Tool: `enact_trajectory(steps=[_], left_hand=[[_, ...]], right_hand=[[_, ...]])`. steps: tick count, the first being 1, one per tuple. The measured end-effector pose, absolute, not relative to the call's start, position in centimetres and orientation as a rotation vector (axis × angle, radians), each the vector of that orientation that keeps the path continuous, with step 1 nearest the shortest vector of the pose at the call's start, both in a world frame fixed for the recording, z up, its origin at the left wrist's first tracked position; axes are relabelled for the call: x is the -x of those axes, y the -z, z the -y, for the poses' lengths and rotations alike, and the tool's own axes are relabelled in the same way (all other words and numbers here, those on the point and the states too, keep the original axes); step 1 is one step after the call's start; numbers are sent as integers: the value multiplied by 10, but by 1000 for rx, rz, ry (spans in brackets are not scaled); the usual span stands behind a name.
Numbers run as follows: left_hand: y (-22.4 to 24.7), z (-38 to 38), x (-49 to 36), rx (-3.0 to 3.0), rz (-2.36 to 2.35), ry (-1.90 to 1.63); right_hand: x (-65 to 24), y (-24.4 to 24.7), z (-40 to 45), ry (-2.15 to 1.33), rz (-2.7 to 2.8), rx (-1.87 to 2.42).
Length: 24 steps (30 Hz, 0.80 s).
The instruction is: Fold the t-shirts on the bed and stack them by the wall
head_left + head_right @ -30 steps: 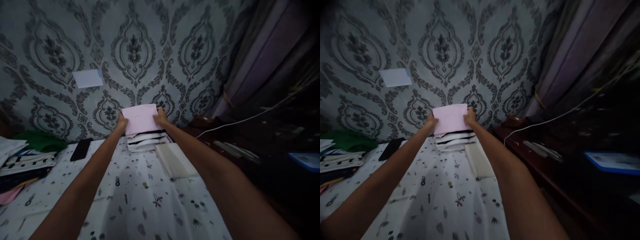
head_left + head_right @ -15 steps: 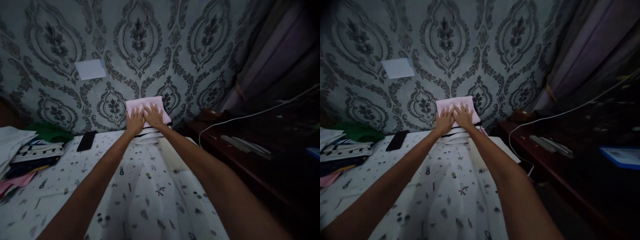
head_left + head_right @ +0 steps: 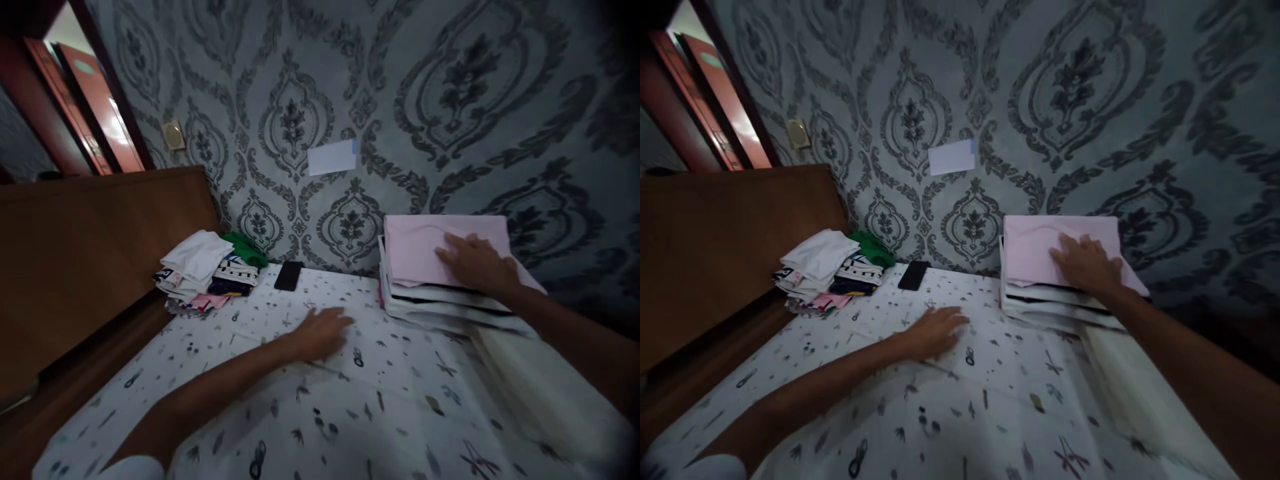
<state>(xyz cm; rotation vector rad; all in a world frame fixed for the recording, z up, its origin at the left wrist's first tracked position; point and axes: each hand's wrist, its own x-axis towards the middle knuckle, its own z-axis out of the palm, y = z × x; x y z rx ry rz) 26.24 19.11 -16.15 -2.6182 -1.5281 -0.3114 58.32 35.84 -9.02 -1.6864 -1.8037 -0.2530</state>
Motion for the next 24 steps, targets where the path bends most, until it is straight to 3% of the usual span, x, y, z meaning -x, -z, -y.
enact_trajectory(steps=[5,10,15,24], left_hand=[[120,-180,-107,2118,1948,284],[78,-168,-3,1724,2140,226],[67,-164,36,1691,2202,169],[67,-173,41,1735,2291,377]], right_hand=[[-567,80,-307,379,1894,1695],[-540,119,-241,227,2078,1422],[-488,169,-165,-103,2060,1251],[-370,207,-50,-654,2080,1059]])
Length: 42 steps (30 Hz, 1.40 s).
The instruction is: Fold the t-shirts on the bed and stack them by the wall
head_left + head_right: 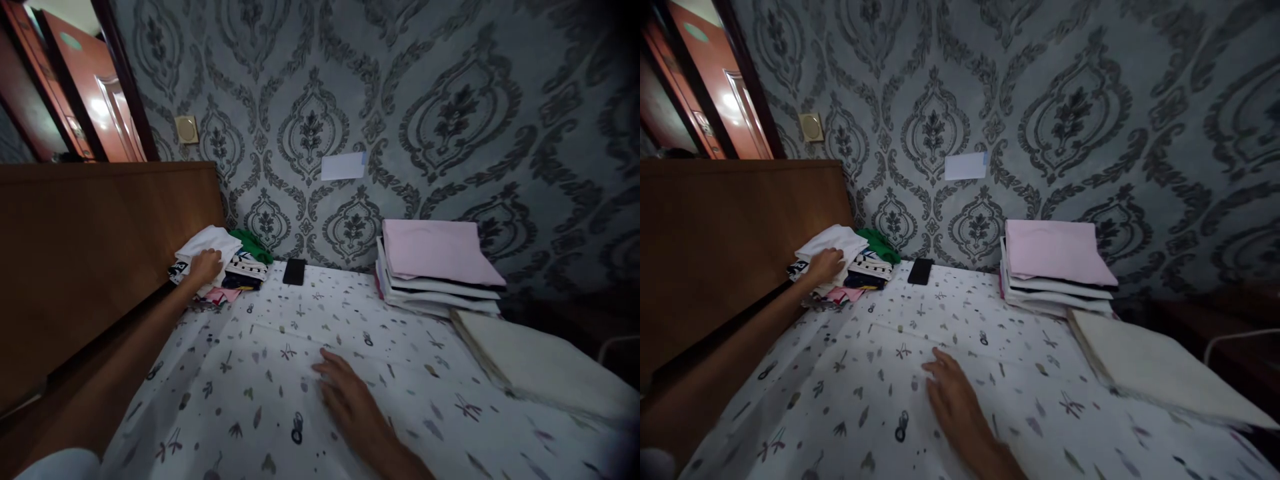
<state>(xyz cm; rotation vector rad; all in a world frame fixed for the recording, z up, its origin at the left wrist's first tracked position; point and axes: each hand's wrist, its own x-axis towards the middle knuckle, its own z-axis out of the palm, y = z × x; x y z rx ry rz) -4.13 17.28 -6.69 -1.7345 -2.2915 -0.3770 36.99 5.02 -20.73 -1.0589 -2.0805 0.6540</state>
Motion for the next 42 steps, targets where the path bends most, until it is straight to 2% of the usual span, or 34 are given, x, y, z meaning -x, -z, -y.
enact_trajectory(steps=[5,11,14,16,18,20,22,24,25,28,32,37,42], left_hand=[[62,-180,45,1659,2341,846],[0,-186,66,1468,2236,1669],[-26,-182,60,1501,2123,1922],[-24,-174,39,1644,2070,2057],[-3,-156,1,1911,2042,2165],[34,-127,-52,2232,2079,2065],[74,-89,-112,2767,1979,1710],[107,-50,-165,3429,1581,1182],[117,-33,-185,3580,1390,1038],[123,-5,-212,3573,1154,859],[115,-9,-187,3489,1117,971],[153,-38,-129,2965,1383,772],[185,-75,-90,2551,1709,754]], right_hand=[[-361,228,-43,-692,2040,875],[-365,217,-48,-725,2008,926],[-364,215,-46,-723,2037,950],[-363,216,-43,-733,2036,964],[-362,215,-39,-742,2001,998],[-360,215,-37,-721,1945,1027],[-359,215,-37,-660,1881,1007],[-361,217,-39,-629,1843,926],[-363,218,-40,-648,1848,875],[-369,216,-45,-784,1883,753],[-371,200,-44,-954,1765,766],[-366,181,-40,-1120,1560,901],[-366,179,-39,-1144,1509,919]])
